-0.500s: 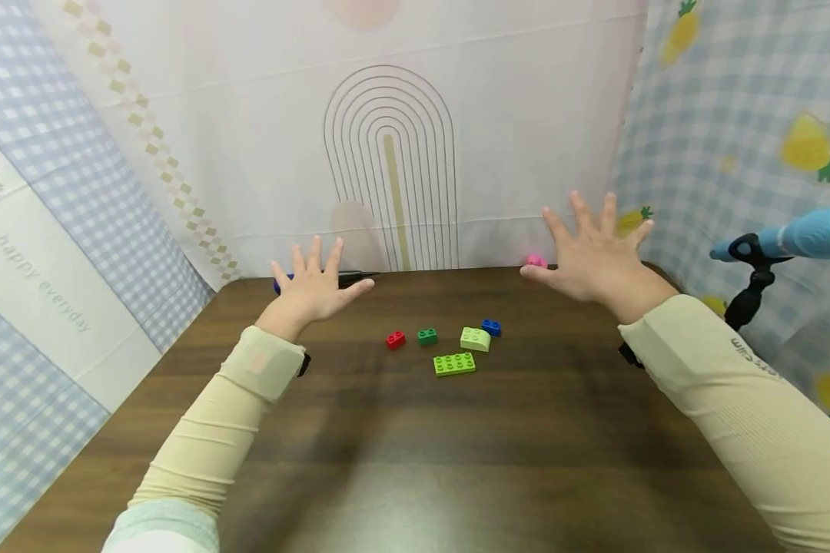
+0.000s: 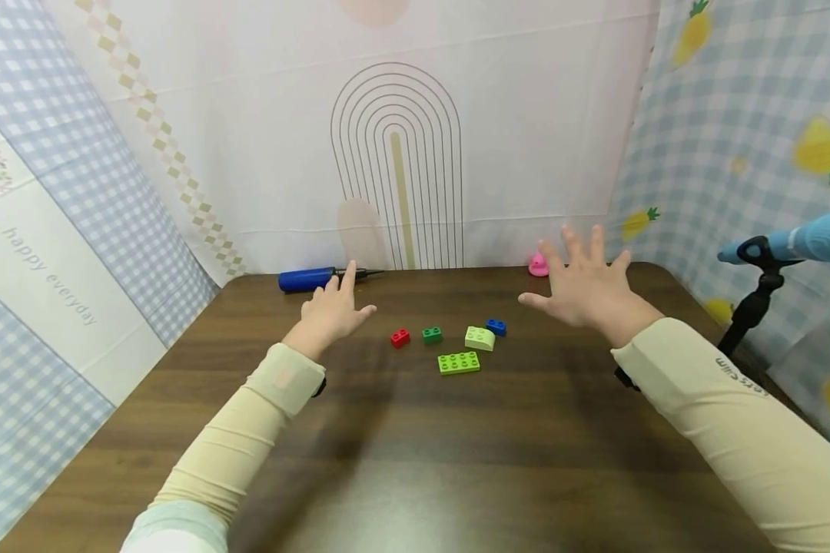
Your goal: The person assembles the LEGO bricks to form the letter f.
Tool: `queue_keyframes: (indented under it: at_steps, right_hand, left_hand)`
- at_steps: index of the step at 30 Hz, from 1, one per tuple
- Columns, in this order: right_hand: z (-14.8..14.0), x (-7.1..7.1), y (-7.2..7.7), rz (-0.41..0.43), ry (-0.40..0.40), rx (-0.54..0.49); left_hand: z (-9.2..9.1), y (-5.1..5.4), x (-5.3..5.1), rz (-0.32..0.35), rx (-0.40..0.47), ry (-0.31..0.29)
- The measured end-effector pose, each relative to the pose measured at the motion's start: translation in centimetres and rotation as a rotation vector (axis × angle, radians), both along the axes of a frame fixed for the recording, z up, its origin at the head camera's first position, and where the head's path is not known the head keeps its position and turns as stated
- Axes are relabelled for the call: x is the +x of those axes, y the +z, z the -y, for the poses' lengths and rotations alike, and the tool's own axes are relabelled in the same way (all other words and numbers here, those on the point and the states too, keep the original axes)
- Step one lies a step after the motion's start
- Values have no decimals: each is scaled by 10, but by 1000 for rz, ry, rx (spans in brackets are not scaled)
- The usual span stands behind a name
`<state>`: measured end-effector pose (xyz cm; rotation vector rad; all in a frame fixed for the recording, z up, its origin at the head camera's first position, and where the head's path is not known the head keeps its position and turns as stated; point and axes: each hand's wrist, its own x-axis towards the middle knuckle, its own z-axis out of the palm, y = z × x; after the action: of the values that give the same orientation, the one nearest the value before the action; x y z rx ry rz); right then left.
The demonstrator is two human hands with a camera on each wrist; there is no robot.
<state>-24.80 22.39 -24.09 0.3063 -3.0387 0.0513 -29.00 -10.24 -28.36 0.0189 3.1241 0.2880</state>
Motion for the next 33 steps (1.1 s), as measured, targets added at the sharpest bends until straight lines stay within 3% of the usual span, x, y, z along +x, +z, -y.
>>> queue_keyframes:
  at_steps: [6, 13, 19, 33]
  right_hand:
    - [8, 1, -13, 1, 22, -44]
    - [17, -2, -32, -10, 59, -34]
    - [32, -5, -48, -1, 41, -48]
    - [59, -16, -84, 16, -10, -147]
  left_hand:
    - [-5, -17, -2, 30, -17, -6]
    - [-14, -32, -5, 76, -76, -45]
    - [-19, -44, -8, 83, -122, -94]
    - [-30, -62, -26, 82, -72, -166]
